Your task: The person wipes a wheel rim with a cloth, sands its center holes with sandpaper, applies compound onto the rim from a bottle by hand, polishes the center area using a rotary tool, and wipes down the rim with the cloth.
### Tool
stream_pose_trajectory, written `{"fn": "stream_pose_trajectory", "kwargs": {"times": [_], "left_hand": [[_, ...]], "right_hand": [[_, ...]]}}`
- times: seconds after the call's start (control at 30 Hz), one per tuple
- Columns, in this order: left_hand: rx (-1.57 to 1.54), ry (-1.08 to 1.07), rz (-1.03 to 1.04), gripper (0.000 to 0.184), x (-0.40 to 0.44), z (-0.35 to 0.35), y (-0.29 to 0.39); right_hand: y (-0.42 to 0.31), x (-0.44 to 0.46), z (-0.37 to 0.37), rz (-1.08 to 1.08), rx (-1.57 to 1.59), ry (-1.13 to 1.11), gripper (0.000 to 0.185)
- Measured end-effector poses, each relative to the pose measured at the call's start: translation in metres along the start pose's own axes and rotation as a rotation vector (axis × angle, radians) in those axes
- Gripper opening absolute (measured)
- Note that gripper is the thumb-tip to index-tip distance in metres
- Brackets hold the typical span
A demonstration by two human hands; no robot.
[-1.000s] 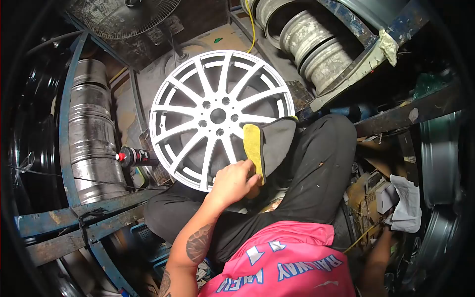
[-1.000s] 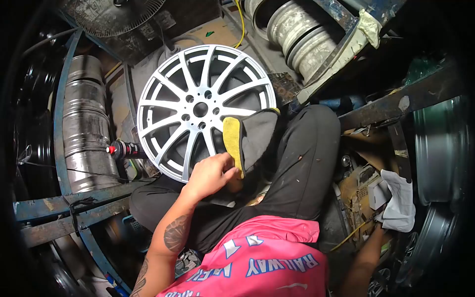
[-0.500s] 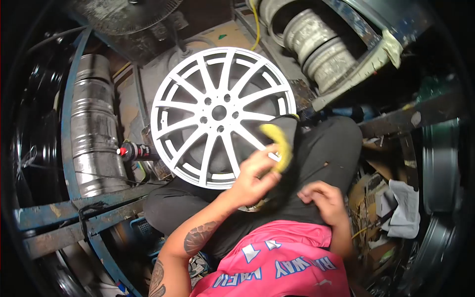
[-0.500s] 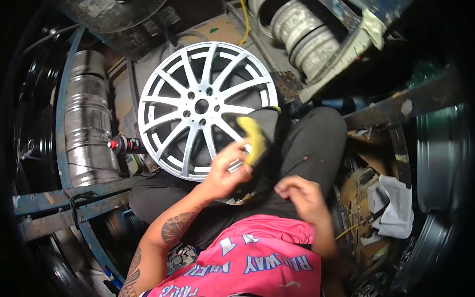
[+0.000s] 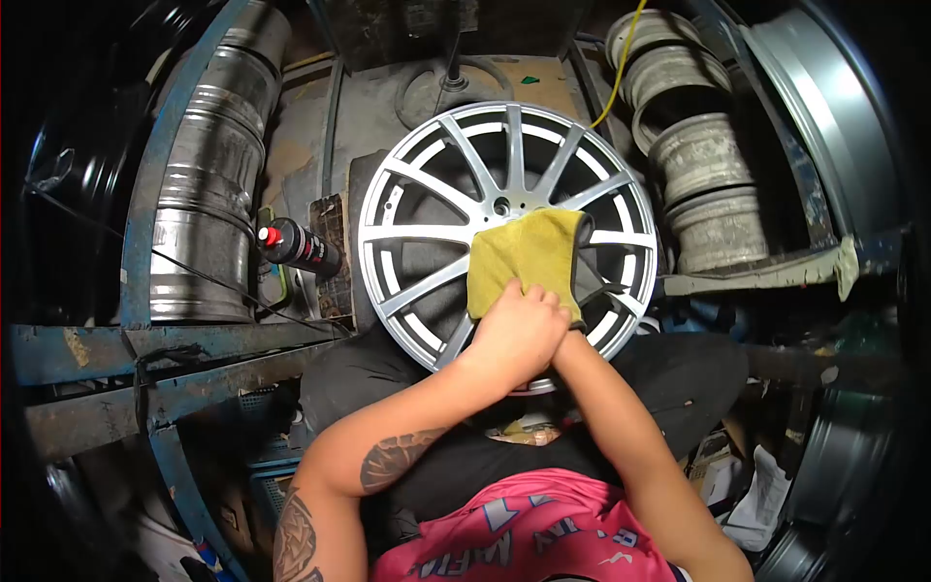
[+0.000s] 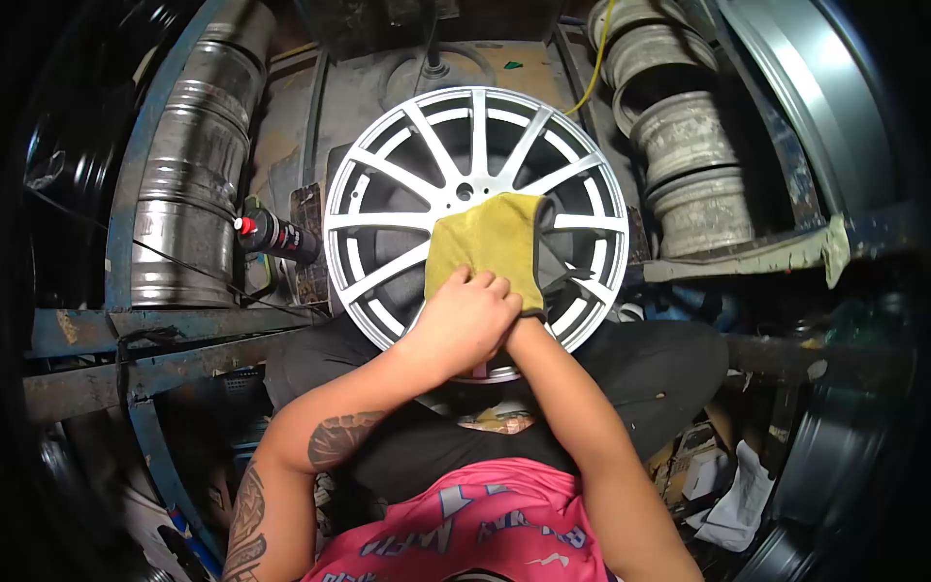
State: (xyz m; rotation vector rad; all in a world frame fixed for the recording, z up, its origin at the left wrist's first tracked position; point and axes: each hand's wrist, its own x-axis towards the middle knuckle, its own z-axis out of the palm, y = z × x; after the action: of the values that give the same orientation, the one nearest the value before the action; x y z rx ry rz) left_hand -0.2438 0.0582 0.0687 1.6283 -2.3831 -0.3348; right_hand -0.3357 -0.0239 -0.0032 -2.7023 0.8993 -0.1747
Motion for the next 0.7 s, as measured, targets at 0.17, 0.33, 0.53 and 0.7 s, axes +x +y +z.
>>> {"fn": "stream_pose_trajectory", "kwargs": {"times": [0.17,0.33,0.53,0.7], "left_hand": [[-0.078,-0.037,-0.002,0.015,-0.003,-0.005,-0.005],[-0.158,-0.021,-0.076,0.015,0.002,-0.001,-0.013],[-0.309,0.185,0.054,0.017,-0.003,-0.002,0.009],[-0.205,0.095,-0.040,0.020,-0.006,0.000,0.008]], "right_hand": [[0.003,0.008,-0.006,0.006,-0.094,-0.032,0.023],[-0.002,0.017,0.002,-0.044,-0.105,-0.058,0.026],[0.022,-0.008,-0.028,0.042,-0.232,-0.069,0.029],[0.013,0.008,-0.020,-0.004,-0.214,-0.090,0.032]]}}
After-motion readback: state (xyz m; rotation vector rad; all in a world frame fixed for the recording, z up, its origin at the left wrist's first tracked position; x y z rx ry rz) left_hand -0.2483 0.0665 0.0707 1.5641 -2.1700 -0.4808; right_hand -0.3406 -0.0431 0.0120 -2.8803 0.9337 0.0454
